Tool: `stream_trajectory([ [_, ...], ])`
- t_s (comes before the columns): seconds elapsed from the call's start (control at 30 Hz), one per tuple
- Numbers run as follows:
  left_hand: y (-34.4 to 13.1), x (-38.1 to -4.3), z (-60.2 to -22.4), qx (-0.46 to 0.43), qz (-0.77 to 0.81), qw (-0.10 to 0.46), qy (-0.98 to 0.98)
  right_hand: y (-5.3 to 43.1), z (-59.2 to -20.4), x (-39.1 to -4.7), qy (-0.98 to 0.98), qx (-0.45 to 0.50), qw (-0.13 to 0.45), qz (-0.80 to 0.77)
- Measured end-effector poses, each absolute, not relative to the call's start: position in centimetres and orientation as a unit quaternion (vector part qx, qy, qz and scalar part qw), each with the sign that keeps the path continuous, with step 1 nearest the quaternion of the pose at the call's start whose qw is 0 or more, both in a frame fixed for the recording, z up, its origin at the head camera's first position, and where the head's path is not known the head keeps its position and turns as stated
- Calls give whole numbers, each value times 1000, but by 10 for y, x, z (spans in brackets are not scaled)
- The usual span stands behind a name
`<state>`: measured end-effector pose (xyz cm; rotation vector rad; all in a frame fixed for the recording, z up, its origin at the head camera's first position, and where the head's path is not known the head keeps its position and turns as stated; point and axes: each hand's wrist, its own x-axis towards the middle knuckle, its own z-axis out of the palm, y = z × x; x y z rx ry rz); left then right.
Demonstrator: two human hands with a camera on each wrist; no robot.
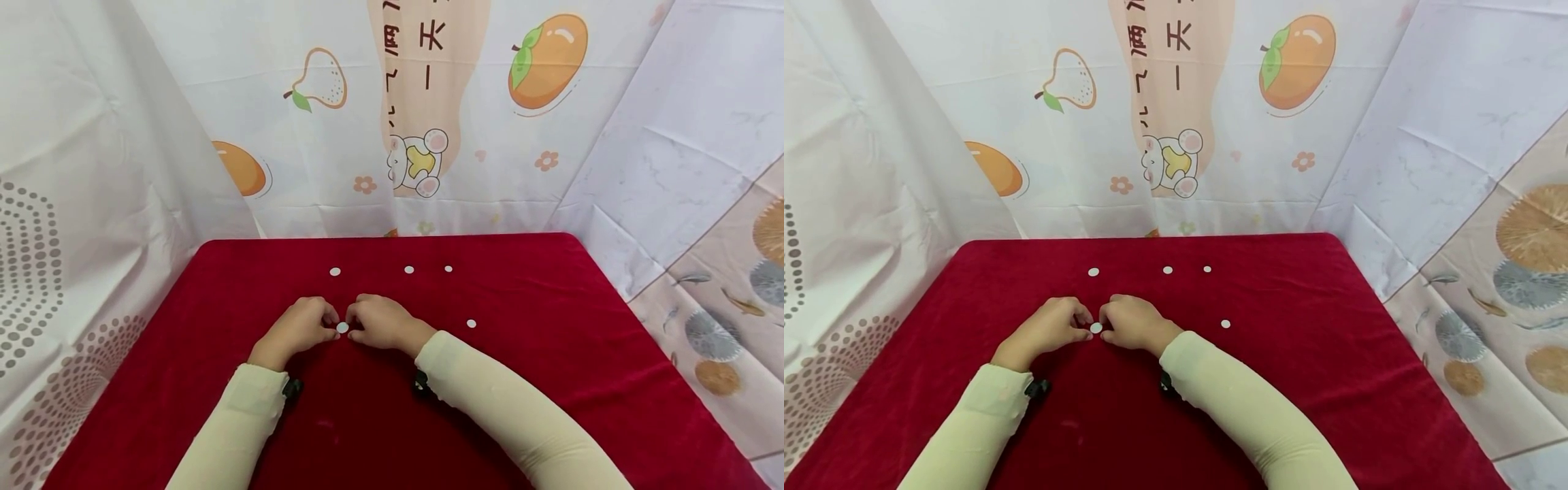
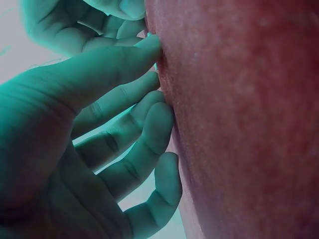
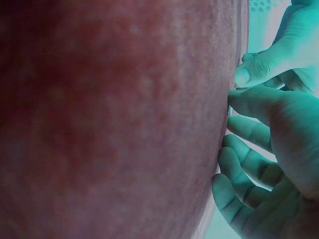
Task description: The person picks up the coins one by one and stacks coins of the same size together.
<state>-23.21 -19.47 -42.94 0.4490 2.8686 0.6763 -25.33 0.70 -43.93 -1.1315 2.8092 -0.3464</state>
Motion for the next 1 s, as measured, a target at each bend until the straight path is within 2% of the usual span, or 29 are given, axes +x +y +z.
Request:
stream_trajectory([
  [1.0,-193,-234,-434,163,250,89,950,2,-441,-257,925,-342,62,-151],
])
